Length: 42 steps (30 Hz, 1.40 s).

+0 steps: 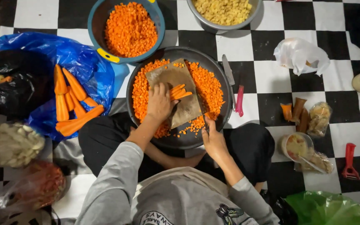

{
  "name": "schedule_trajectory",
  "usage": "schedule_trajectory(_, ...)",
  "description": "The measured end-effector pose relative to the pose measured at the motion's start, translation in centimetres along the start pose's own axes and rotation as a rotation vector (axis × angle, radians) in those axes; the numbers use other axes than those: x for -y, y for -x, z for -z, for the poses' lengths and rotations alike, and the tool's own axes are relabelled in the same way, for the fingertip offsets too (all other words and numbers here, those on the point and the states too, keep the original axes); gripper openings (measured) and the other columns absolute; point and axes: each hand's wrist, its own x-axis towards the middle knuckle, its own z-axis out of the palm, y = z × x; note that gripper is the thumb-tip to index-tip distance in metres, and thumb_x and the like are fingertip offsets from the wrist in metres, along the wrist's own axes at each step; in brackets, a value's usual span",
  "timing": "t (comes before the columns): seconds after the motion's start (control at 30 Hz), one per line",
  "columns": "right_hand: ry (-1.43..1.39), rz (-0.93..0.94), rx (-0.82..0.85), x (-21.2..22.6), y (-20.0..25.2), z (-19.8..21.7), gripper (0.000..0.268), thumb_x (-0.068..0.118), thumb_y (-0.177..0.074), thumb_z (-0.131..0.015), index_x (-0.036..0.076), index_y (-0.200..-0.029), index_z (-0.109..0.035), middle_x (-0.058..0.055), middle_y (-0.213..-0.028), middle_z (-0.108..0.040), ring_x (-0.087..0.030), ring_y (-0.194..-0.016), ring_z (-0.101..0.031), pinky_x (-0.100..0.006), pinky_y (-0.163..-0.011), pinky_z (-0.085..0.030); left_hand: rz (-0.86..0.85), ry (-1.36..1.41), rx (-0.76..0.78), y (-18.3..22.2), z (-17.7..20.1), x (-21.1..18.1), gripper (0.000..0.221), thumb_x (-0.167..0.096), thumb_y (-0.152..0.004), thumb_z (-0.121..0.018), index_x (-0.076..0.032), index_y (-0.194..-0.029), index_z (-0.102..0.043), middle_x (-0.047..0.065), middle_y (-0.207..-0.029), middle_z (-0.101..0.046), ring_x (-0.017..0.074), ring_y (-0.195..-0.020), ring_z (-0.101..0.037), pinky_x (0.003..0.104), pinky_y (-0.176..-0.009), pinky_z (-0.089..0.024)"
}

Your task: Chopping whole carrots into small pieces using a large knife on a cutting board placed inside a pan on the floor.

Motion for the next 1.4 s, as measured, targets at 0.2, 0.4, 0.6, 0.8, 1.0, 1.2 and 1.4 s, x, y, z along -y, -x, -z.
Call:
schedule_trajectory(0.2,0.009,0.001,0.057,1.5,0.2,-0.9,0.048,0.034,-0.102,-0.045,0.031,-0.149,-0.034,-0.033,-0.119,-0.066,-0.048,-0.113,-0.064,-0.055,-0.097,-0.051,-0.126,-0.161,-0.097,-2.0,-4.3,-0.3,0.068,-0.054,-0.102,-0.043,-0.003,-0.146,-0.045,0.012,-0.13,-0.045,0.0316,-0.116,-0.039,0.045,-0.091,-0.032)
schedule_trajectory(0.4,0.09,0.054,0.071,0.1,-1.0,-1.0,0.05,0.034,-0.102,-0.042,0.033,-0.15,-0.03,-0.031,-0.127,-0.064,-0.049,-0.114,-0.063,-0.057,-0.099,-0.049,-0.159,-0.112,-0.135,-1.9,-3.8,-0.2,0.049,-0.051,-0.101,-0.047,-0.013,-0.13,-0.058,0.005,-0.121,-0.047,0.0269,-0.109,-0.043,0.041,-0.084,-0.037)
schedule_trajectory(0.6,0.199,0.062,0.001,0.5,-3.3,1.9,0.046,0.039,-0.103,-0.039,0.035,-0.148,-0.031,-0.028,-0.121,-0.068,-0.047,-0.112,-0.065,-0.057,-0.099,-0.048,-0.149,-0.121,-0.105,-0.7,-1.4,-0.8,0.043,-0.045,-0.103,-0.047,-0.014,-0.128,-0.063,0.008,-0.127,-0.045,0.0264,-0.108,-0.045,0.038,-0.076,-0.041)
schedule_trajectory(0.8,0.253,0.122,0.058,0.0,-4.3,0.6,0.045,0.033,-0.105,-0.033,0.028,-0.15,-0.032,-0.028,-0.114,-0.07,-0.046,-0.102,-0.069,-0.053,-0.091,-0.052,-0.142,-0.118,-0.236,0.0,-1.9,-1.3,0.034,-0.024,-0.094,-0.048,-0.01,-0.118,-0.066,0.011,-0.123,-0.046,0.0285,-0.101,-0.045,0.039,-0.072,-0.041)
schedule_trajectory(1.0,0.337,0.172,0.062,-0.2,-3.8,0.2,0.046,0.034,-0.106,-0.033,0.028,-0.152,-0.026,-0.027,-0.099,-0.071,-0.047,-0.096,-0.07,-0.055,-0.086,-0.054,-0.108,-0.053,-0.29,0.0,-1.3,-1.6,0.028,-0.022,-0.091,-0.051,-0.014,-0.108,-0.071,0.011,-0.121,-0.05,0.0294,-0.099,-0.047,0.039,-0.07,-0.042)
schedule_trajectory(1.2,0.395,0.138,0.085,-1.1,-5.1,-0.7,0.045,0.036,-0.106,-0.035,0.029,-0.15,-0.029,-0.022,-0.096,-0.072,-0.043,-0.093,-0.073,-0.05,-0.083,-0.056,-0.091,-0.05,-0.258,0.1,-0.5,-1.8,0.029,-0.021,-0.091,-0.053,-0.013,-0.113,-0.071,0.01,-0.124,-0.048,0.0291,-0.097,-0.049,0.038,-0.069,-0.044)
schedule_trajectory(1.4,0.467,0.189,-0.012,-2.0,-7.9,-2.3,0.044,0.034,-0.103,-0.04,0.029,-0.147,-0.035,-0.022,-0.085,-0.073,-0.04,-0.085,-0.074,-0.05,-0.079,-0.058,-0.077,-0.083,-0.278,-0.3,-1.6,-2.0,0.028,-0.023,-0.09,-0.056,-0.017,-0.11,-0.074,0.01,-0.123,-0.053,0.0289,-0.097,-0.053,0.038,-0.068,-0.046)
